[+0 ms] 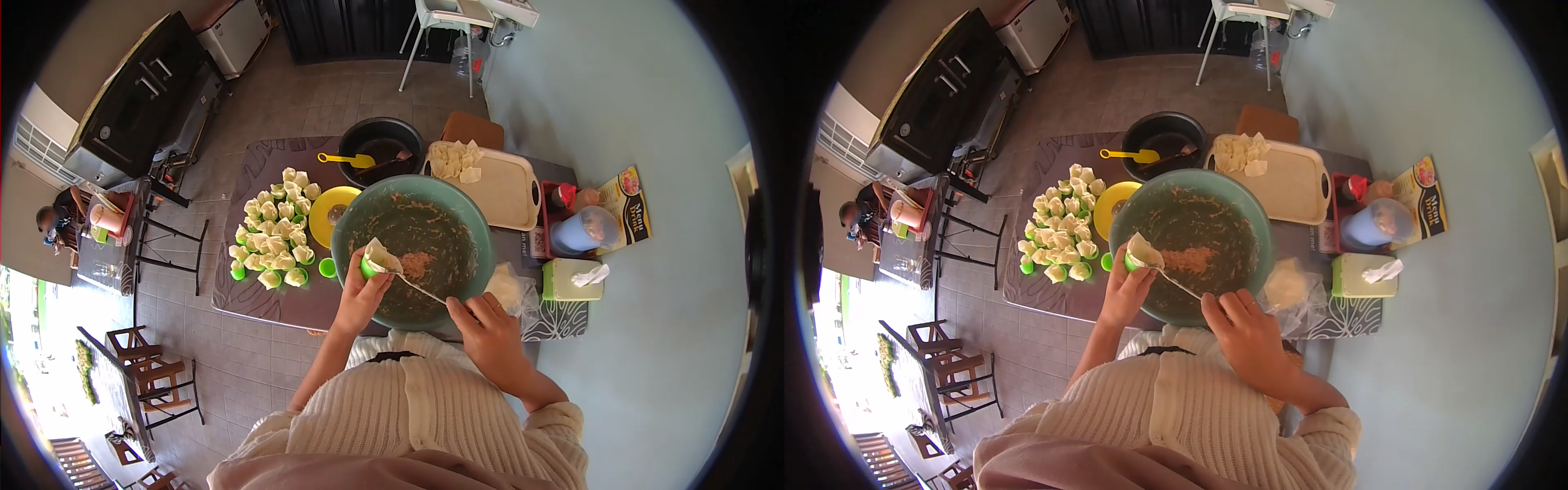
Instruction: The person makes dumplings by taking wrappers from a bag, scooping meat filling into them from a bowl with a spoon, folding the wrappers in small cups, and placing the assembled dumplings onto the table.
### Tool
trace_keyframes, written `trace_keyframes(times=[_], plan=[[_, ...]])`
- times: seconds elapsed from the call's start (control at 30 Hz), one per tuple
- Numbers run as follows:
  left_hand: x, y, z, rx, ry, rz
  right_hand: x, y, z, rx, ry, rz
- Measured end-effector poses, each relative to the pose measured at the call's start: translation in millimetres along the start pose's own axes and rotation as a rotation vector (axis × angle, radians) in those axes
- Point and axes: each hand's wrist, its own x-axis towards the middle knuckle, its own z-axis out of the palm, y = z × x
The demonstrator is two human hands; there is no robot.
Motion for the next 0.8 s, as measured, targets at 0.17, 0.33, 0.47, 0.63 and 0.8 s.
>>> trace_keyframes(times=[0.17,0.33,0.47,0.63,0.8], plan=[[3,0,-5,-0.038,-0.030,0.018,-2,6,-8,0.066,0.073,0.044],[3,4,-8,-0.049,-0.109,0.033,2,10,-23,0.047,0.168,0.085],[1,6,-6,-0.073,-0.134,0.057,6,11,-29,0.025,0.182,0.073],[2,2,-12,0.428,-0.122,0.271,7,8,-30,-0.015,0.121,0.018],[3,-2,-10,0.574,-0.114,0.419,11,2,-26,-0.038,0.098,-0.013]])
